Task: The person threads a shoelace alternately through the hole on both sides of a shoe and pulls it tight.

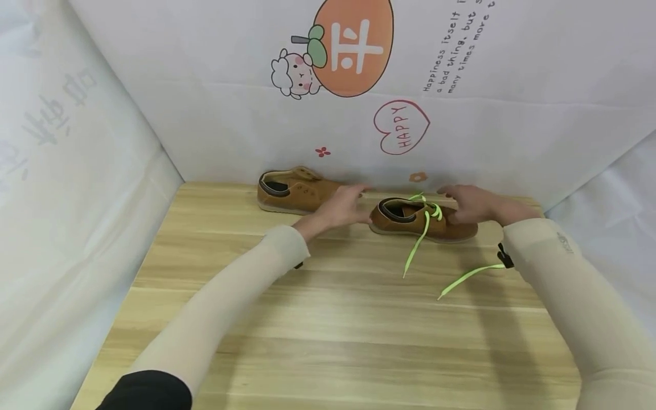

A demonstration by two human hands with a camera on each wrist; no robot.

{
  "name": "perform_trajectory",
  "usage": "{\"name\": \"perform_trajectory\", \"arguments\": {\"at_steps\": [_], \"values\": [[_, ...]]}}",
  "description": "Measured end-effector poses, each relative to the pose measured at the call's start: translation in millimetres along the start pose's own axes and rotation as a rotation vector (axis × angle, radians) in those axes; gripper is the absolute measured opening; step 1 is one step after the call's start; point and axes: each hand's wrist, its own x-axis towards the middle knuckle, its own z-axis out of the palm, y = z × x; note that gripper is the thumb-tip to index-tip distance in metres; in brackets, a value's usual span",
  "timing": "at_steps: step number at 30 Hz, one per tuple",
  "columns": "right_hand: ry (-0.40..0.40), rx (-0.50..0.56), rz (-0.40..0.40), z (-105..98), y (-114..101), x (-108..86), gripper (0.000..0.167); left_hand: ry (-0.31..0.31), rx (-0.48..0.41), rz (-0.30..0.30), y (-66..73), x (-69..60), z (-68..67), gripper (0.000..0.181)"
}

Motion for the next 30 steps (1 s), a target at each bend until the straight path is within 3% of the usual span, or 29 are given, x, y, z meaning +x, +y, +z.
{"name": "perform_trajectory", "arguments": {"at_steps": [7, 12, 16, 22, 30], "values": [[0.104, 0.025, -0.062, -24, -43, 25.8, 0.065, 0.140, 0.025, -0.011, -27.9, -30.3, -57.9, 0.089], [0.115, 0.014, -0.086, -30, -70, 50.0, 0.070, 0.206, -0.012, -0.033, -51.1, -58.1, -96.7, 0.093], [0.108, 0.002, -0.103, -36, -95, 69.3, 0.074, 0.241, -0.001, -0.044, -75.3, -76.2, -119.9, 0.097], [0.060, 0.015, -0.100, -36, -121, 97.4, 0.075, 0.219, -0.012, -0.096, -112.3, -98.3, -139.1, 0.109], [-0.018, 0.025, -0.014, -19, -142, 124.8, 0.079, 0.110, -0.101, -0.195, -152.8, -113.5, -136.9, 0.120]]}}
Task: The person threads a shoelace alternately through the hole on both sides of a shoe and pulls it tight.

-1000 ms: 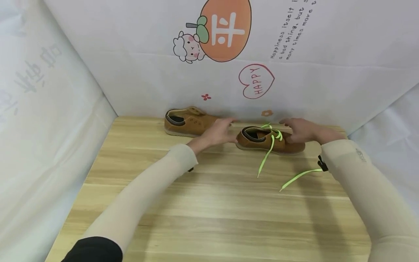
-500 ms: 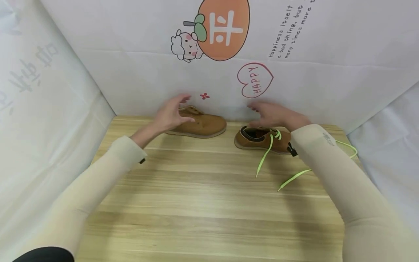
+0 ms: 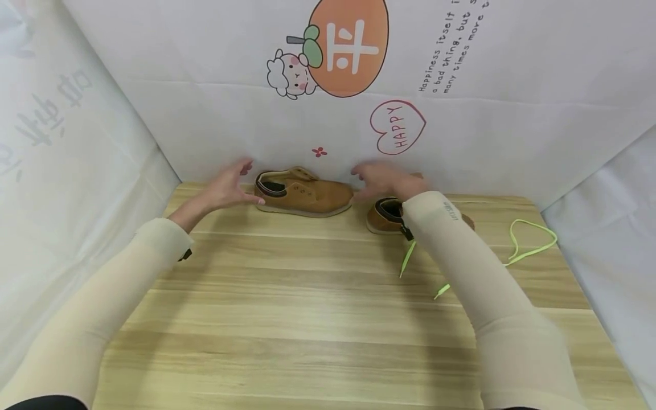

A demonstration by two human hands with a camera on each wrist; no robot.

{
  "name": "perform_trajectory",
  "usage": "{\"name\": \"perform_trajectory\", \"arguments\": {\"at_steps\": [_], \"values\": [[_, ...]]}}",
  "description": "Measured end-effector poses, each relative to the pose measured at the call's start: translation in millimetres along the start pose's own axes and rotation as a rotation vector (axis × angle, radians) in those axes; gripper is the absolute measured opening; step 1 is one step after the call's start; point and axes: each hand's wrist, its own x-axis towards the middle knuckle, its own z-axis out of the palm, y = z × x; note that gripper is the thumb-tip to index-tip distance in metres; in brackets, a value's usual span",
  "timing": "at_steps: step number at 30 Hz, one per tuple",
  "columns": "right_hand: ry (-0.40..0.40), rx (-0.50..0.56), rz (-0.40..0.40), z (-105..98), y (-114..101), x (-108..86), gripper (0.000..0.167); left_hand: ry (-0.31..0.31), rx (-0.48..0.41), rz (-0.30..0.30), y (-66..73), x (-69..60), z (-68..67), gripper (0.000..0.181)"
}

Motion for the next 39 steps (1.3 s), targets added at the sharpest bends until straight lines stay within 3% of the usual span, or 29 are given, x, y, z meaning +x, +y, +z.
{"name": "perform_trajectory", "arguments": {"at_steps": [7, 14, 18, 26, 33, 39], "values": [[-0.021, 0.049, 0.050, 24, -5, 21.0, 0.083, -0.043, -0.031, -0.032, -19.6, 5.3, 11.0, 0.117], [-0.037, -0.025, 0.068, 42, -12, 37.7, 0.071, -0.044, -0.057, -0.057, -34.4, 11.0, 20.6, 0.113], [-0.029, -0.054, 0.083, 51, -22, 43.9, 0.078, -0.049, -0.068, -0.047, -40.5, 14.1, 26.7, 0.109], [-0.012, -0.022, 0.173, 62, -29, 53.1, 0.094, -0.030, -0.039, 0.030, -42.0, 27.8, 40.2, 0.096], [0.023, 0.005, 0.204, 69, -31, 54.3, 0.096, -0.006, -0.039, 0.022, -40.5, 32.6, 48.8, 0.093], [0.047, -0.011, 0.189, 71, -30, 53.4, 0.095, 0.014, -0.066, 0.020, -38.6, 29.0, 50.0, 0.093]]}}
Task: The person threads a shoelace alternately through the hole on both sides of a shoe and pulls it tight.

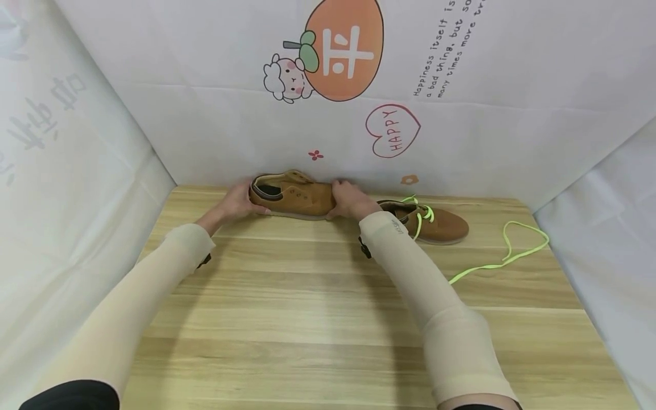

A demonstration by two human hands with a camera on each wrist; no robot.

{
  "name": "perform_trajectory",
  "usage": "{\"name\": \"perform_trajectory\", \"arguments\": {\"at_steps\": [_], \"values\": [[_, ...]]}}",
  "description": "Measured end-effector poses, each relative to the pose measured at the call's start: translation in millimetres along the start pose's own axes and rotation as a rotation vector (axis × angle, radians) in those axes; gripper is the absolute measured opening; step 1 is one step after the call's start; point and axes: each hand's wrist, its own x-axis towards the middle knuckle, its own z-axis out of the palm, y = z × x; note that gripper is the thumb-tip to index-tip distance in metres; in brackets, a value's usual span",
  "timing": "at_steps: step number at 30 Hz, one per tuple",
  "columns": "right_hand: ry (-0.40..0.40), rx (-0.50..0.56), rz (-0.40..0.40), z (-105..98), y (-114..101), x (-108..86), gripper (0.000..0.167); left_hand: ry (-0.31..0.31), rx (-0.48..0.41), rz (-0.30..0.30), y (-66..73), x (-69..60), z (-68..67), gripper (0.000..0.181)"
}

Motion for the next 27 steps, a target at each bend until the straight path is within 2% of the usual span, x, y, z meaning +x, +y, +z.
{"name": "perform_trajectory", "arguments": {"at_steps": [5, 10, 16, 20, 24, 27], "values": [[0.029, -0.006, -0.022, -1, 0, -3.6, 0.093, 0.010, -0.018, 0.005, 1.9, -4.2, -0.3, 0.091], [0.062, 0.001, -0.051, -8, 0, -9.1, 0.091, 0.029, -0.031, 0.004, 9.4, -12.1, -8.4, 0.091], [0.133, 0.006, -0.109, -15, 0, -25.2, 0.093, 0.053, 0.031, 0.072, 19.4, -23.1, -17.2, 0.096], [0.163, -0.027, -0.132, -13, -4, -40.8, 0.088, 0.054, 0.078, 0.097, 21.4, -35.8, -19.7, 0.091], [0.158, -0.087, -0.143, -12, -14, -61.1, 0.085, 0.047, 0.094, 0.112, 25.9, -53.9, -19.3, 0.089], [0.152, -0.138, -0.151, -9, -20, -77.0, 0.086, 0.038, 0.107, 0.100, 30.4, -68.9, -16.7, 0.089]]}}
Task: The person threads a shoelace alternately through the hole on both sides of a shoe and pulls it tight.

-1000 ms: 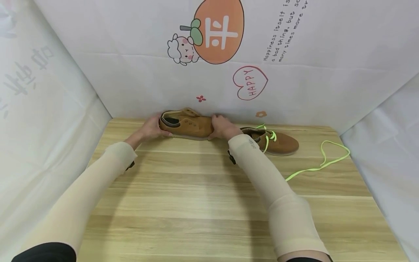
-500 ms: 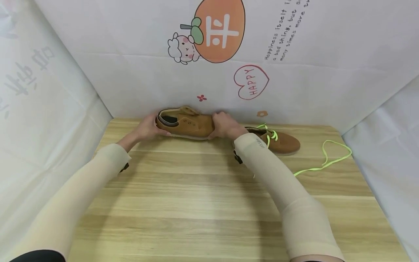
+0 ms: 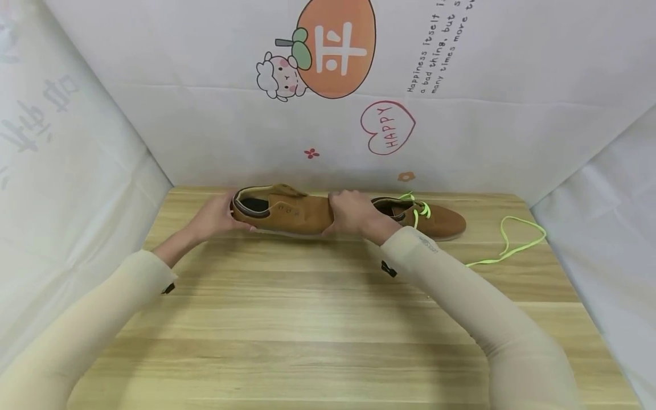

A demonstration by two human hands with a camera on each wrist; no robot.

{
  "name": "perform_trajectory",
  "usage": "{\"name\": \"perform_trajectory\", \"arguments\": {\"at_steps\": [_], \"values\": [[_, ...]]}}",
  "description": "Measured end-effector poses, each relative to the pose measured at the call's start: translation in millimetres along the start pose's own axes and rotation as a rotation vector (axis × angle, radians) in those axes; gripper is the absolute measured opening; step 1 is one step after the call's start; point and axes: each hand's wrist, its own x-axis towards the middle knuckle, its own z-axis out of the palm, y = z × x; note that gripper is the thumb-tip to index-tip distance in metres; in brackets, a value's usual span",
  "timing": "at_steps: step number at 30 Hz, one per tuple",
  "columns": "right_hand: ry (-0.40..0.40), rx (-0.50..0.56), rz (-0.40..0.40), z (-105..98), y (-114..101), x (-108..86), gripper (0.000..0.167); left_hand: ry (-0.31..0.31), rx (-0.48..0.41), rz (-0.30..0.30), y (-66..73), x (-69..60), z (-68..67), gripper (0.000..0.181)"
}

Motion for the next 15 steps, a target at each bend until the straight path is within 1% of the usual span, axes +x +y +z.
{"name": "perform_trajectory", "arguments": {"at_steps": [4, 8, 11, 15], "values": [[0.003, -0.024, -0.010, 2, -11, -18.5, 0.085, -0.014, 0.008, -0.025, 7.7, -20.5, 2.2, 0.089], [0.019, -0.020, -0.024, 6, -20, -37.0, 0.087, -0.005, 0.035, -0.035, 16.8, -39.8, 5.9, 0.089], [0.033, -0.021, -0.035, 9, -25, -50.3, 0.090, -0.001, 0.053, -0.046, 23.0, -52.1, 11.5, 0.088], [0.052, -0.021, -0.040, 15, -27, -68.2, 0.089, -0.016, 0.044, -0.066, 30.0, -65.3, 22.4, 0.089]]}}
